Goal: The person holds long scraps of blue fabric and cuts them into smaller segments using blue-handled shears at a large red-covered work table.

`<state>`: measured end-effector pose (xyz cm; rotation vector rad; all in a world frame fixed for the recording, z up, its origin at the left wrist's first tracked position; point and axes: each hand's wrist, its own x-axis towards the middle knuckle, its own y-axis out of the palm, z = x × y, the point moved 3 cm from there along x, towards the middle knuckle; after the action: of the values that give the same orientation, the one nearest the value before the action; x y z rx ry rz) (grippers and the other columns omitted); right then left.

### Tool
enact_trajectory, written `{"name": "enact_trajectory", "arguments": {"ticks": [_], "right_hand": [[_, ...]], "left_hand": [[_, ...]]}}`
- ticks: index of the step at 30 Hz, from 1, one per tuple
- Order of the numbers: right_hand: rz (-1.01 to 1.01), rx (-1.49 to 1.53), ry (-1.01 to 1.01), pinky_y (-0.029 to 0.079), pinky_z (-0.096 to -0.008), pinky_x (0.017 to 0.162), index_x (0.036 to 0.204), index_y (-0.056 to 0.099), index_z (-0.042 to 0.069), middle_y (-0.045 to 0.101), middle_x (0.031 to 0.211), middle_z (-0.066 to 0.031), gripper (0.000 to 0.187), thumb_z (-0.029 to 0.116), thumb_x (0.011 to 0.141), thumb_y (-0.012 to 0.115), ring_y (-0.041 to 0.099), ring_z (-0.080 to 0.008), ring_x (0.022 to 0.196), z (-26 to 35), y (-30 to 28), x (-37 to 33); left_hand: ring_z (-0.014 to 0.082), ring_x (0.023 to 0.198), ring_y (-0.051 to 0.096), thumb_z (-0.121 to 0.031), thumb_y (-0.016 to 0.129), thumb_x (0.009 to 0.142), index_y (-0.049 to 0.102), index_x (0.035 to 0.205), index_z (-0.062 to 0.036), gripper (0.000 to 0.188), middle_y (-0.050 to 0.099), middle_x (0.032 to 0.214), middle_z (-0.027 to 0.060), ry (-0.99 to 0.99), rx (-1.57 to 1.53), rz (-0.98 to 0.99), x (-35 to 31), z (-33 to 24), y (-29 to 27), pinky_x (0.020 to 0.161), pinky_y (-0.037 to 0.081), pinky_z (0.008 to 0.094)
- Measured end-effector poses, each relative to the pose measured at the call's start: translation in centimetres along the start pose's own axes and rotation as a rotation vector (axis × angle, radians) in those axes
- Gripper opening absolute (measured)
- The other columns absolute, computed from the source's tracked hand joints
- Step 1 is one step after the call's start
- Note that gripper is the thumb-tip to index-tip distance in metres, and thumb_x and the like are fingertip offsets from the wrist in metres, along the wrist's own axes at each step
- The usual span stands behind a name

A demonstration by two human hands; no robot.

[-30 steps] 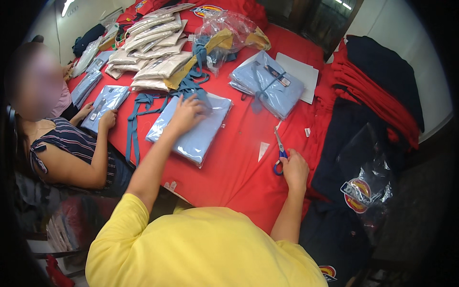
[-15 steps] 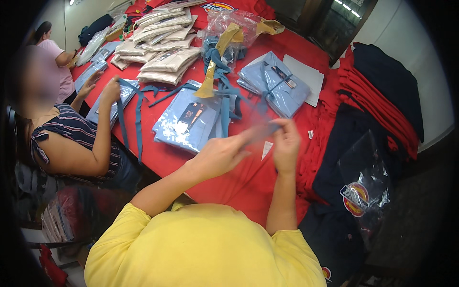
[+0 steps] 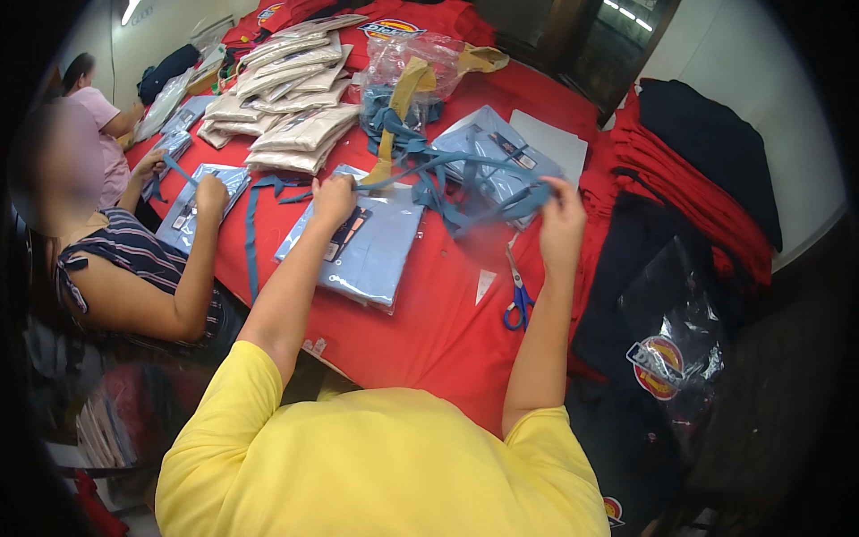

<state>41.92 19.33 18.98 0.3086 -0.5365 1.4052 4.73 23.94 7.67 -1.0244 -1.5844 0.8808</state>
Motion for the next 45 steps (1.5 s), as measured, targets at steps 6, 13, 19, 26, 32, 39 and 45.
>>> {"name": "enact_trajectory", "arguments": {"ticks": [6, 13, 19, 26, 32, 39, 45], "right_hand": [[0.516, -0.029, 0.457, 0.043, -0.0302, 0.089, 0.119, 0.056, -0.003, 0.059, 0.118, -0.0131, 0.042, 0.029, 0.091, 0.058, 0.055, -0.0182, 0.105, 0.1, 4.2, -4.9], [0.562, 0.705, 0.475, 0.047, -0.0352, 0.085, 0.105, 0.057, -0.002, 0.062, 0.104, -0.0157, 0.031, 0.027, 0.093, 0.055, 0.061, -0.022, 0.099, 5.4, 8.1, -11.3], [1.07, -0.164, 0.233, 0.048, -0.0307, 0.06, 0.089, 0.063, 0.002, 0.064, 0.068, -0.0086, 0.016, 0.018, 0.088, 0.06, 0.064, -0.0165, 0.065, 12.3, 3.9, -12.1], [0.819, 0.118, 0.173, 0.04, -0.0235, 0.05, 0.092, 0.066, -0.006, 0.061, 0.068, -0.007, 0.017, 0.006, 0.08, 0.064, 0.054, -0.01, 0.057, 12.6, -1.1, -10.5], [0.46, 0.267, 0.293, 0.039, -0.0195, 0.052, 0.098, 0.066, -0.008, 0.059, 0.072, -0.0034, 0.024, 0.012, 0.085, 0.062, 0.051, -0.0067, 0.058, 5.2, -5.2, -9.3], [0.095, 0.65, 0.297, 0.043, -0.023, 0.064, 0.104, 0.059, -0.003, 0.058, 0.073, -0.0045, 0.017, 0.006, 0.092, 0.053, 0.052, -0.0109, 0.066, 1.6, -4.7, -7.1], [-0.001, 1.356, -0.233, 0.049, -0.0368, 0.088, 0.117, 0.055, 0.002, 0.063, 0.106, -0.0101, 0.031, 0.001, 0.087, 0.057, 0.059, -0.0187, 0.094, 4.7, -13.6, -6.8]], "left_hand": [[0.0253, 0.065, 0.065, -0.02, 0.064, 0.08, 0.067, 0.091, -0.0018, 0.022, 0.067, 0.084, 0.0125, -0.006, -0.546, 0.406, -2.6, -3.8, -9.8, 0.062, 0.051, 0.0361], [0.0338, 0.078, 0.062, -0.027, 0.065, 0.082, 0.062, 0.083, -0.008, 0.019, 0.062, 0.081, 0.0167, 0.688, -0.478, 0.678, -15.3, -15.1, -17.9, 0.067, 0.049, 0.0407], [0.0315, 0.107, 0.056, -0.033, 0.072, 0.077, 0.049, 0.126, -0.0063, 0.061, 0.055, 0.123, 0.0118, 0.954, -0.751, 0.241, -14.2, -14.4, -18.3, 0.101, 0.036, 0.0425], [0.0157, 0.056, 0.056, -0.026, 0.058, 0.089, 0.065, 0.089, -0.0007, 0.027, 0.057, 0.064, 0.0097, 0.736, -1.079, 0.495, -13.6, -8.0, -23.0, 0.05, 0.041, 0.0268], [0.0041, 0.055, 0.04, -0.021, 0.052, 0.095, 0.064, 0.086, 0.001, 0.027, 0.05, 0.062, -0.0034, -0.017, -1.164, -0.058, -11.9, 2.5, -24.0, 0.05, 0.032, 0.0189], [0.0039, 0.066, 0.047, -0.008, 0.064, 0.084, 0.065, 0.087, 0.0033, 0.012, 0.059, 0.072, -0.0013, 0.004, -0.98, 0.295, -9.8, 5.0, -19.1, 0.058, 0.037, 0.0206], [0.0161, 0.086, 0.055, -0.014, 0.071, 0.074, 0.067, 0.087, -0.0028, 0.018, 0.063, 0.081, 0.002, 0.158, -0.364, 0.492, -9.4, 3.8, -15.5, 0.078, 0.041, 0.0308]]}}
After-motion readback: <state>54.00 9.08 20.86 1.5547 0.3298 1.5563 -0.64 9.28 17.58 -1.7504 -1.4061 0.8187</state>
